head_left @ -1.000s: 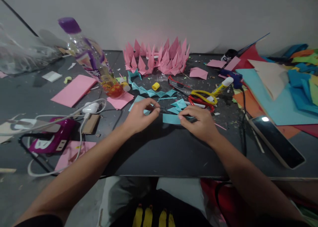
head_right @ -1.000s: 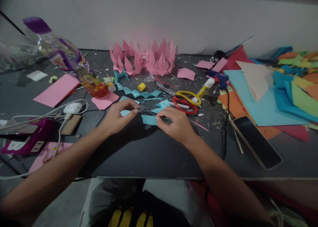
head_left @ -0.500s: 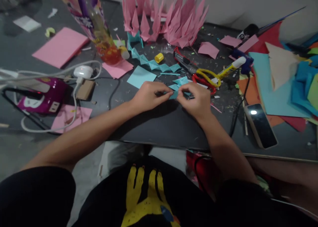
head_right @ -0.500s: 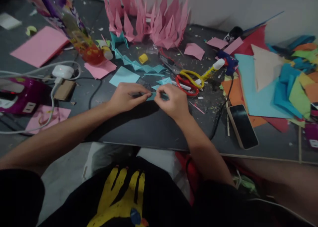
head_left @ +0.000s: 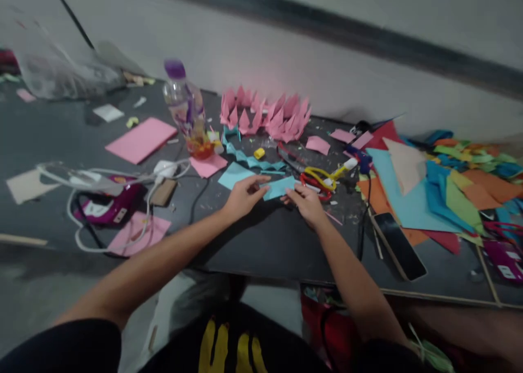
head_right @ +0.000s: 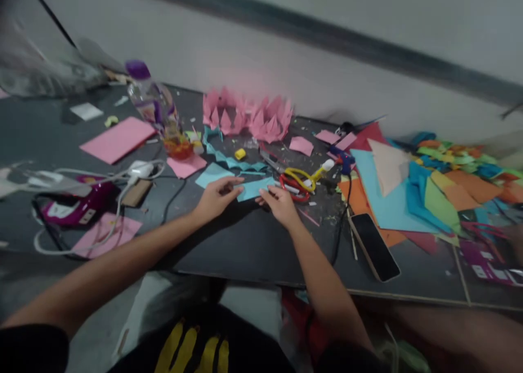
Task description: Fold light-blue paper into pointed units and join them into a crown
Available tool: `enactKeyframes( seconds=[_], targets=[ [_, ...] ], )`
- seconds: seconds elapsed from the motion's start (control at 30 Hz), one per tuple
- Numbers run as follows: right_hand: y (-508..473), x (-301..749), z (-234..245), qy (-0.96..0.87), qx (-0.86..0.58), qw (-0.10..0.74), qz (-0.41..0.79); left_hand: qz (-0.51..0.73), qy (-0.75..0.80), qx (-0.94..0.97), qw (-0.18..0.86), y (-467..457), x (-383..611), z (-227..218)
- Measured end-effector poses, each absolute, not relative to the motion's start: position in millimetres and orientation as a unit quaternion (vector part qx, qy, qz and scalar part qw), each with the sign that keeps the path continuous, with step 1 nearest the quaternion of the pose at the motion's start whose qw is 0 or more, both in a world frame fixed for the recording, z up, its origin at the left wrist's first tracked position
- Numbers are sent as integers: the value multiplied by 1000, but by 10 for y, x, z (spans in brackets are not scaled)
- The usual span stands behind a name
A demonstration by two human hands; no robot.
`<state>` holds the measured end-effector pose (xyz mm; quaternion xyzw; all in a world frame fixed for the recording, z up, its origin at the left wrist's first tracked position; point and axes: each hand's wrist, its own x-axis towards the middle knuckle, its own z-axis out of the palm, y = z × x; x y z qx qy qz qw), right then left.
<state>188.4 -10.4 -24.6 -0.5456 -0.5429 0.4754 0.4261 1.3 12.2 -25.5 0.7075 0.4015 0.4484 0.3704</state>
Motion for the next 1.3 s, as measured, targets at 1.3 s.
enactKeyframes(
  seconds=[1.3],
  targets=[
    [-287, 1743, -173, -629, -590, 324, 389, 242, 500, 741, 377, 28, -90, -54]
  ],
)
